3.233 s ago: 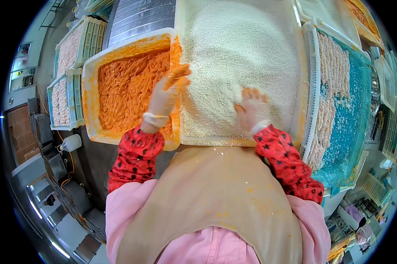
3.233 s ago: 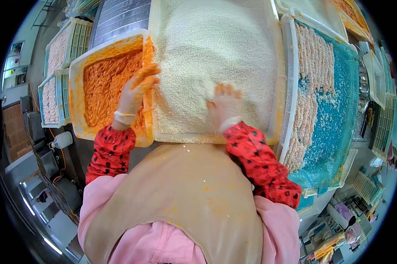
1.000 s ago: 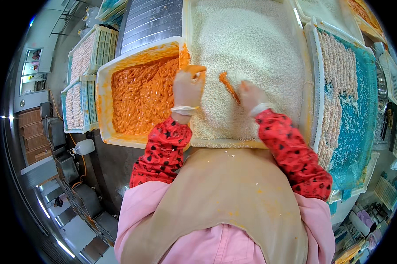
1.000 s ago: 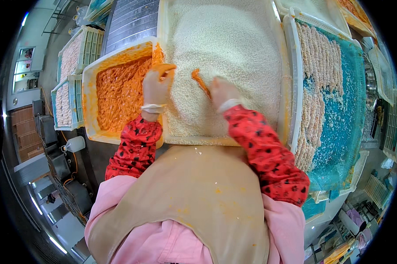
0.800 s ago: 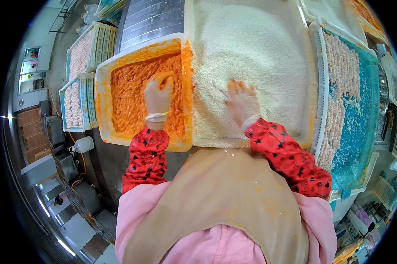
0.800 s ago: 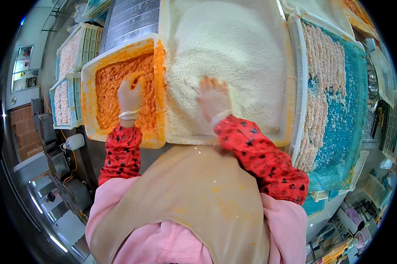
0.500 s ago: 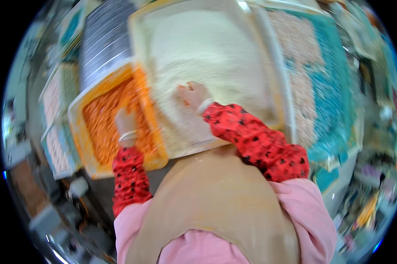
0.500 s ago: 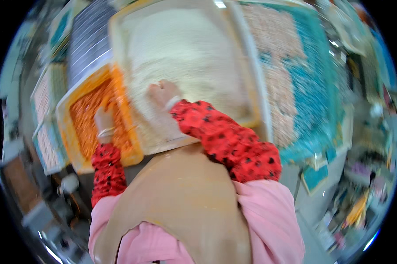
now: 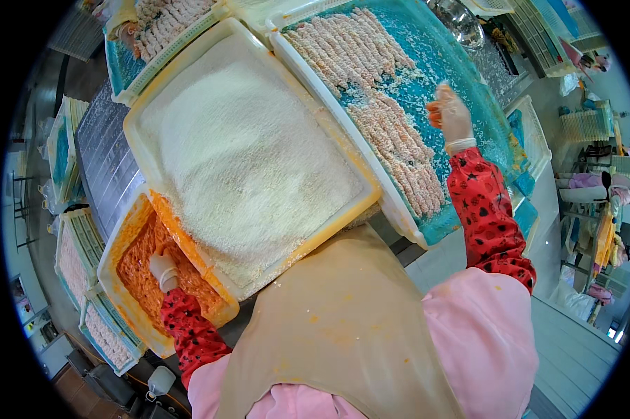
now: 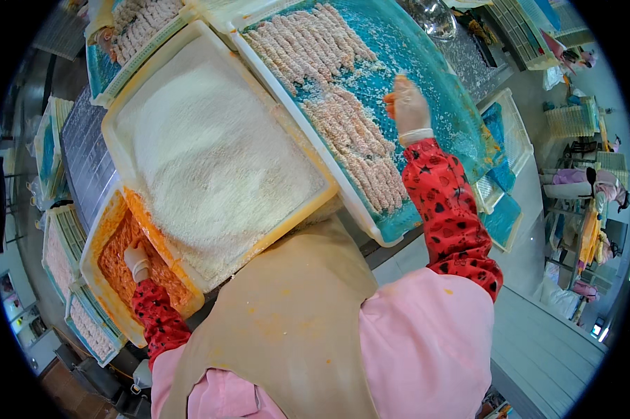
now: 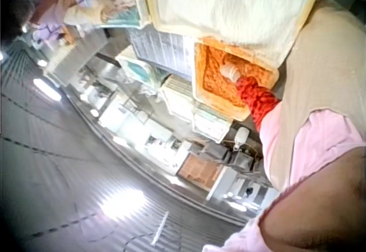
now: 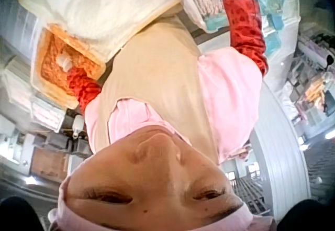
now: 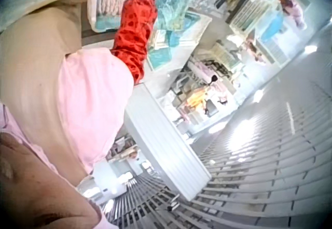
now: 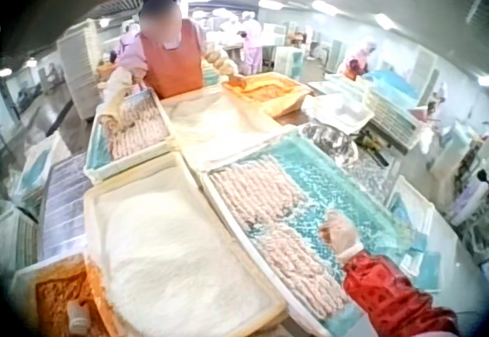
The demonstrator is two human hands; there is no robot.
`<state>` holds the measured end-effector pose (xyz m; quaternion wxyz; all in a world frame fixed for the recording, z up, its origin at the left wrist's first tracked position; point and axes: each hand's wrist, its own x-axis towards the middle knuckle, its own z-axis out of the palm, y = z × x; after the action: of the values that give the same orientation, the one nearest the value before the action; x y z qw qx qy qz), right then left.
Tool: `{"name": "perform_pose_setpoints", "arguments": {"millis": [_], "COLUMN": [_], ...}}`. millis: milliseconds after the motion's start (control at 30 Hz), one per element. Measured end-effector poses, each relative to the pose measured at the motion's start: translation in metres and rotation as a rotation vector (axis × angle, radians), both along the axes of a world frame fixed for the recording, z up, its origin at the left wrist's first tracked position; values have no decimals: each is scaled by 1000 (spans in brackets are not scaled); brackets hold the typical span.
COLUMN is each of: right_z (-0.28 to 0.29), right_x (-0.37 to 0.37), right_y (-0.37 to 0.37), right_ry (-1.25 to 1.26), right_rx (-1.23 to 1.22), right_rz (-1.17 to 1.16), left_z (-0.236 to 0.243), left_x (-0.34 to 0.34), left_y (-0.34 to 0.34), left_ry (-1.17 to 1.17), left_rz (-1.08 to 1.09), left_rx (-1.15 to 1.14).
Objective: The person scoops an orange paste from a container, rolls it into small pieces, coats them in a white granular substance, and places the coated pieces onto a tray. The process is repeated continuously throughout the clip.
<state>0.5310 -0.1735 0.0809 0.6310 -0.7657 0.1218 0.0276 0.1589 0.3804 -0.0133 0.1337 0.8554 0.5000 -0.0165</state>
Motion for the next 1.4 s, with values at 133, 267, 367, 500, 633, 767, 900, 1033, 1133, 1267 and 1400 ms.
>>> {"name": "perform_pose_setpoints", "arguments": {"millis": [133,267,367,500,633,767,900,1033,1133,1267,1400], "right_z": [-65,-51,-46,-39,-41,-54,-29,4,12,-21,-34], "right_x": [23,25,9,-29,-43,-53,-79,-113,-136,-148,-160], "right_y": [-5,10,-14,-55,-71,-71,-43,39,89,121,140], "right_ry": [-138,-154,-137,62,57,32,-306,-488,-177,-105,-8], "right_rx": [-7,-20,31,55,-78,-91,-646,-239,75,15,54], "right_rz": [220,379,383,352,345,472,352,401,492,752,832], "left_z": [4,-20,-17,-24,-32,55,71,63,30,-4,5], "left_x": [8,-5,-10,-41,-76,-26,11,27,17,5,-33], "left_y": [33,50,27,28,55,29,8,-6,-21,-3,45], "left_ry": [143,99,-160,-239,-352,-195,-569,-502,87,82,-324], "left_rz": [148,255,349,155,89,-250,-249,-178,-143,-40,115], "left_rx": [-226,-382,-635,-560,-388,-97,-237,-59,80,-95,-417]}}
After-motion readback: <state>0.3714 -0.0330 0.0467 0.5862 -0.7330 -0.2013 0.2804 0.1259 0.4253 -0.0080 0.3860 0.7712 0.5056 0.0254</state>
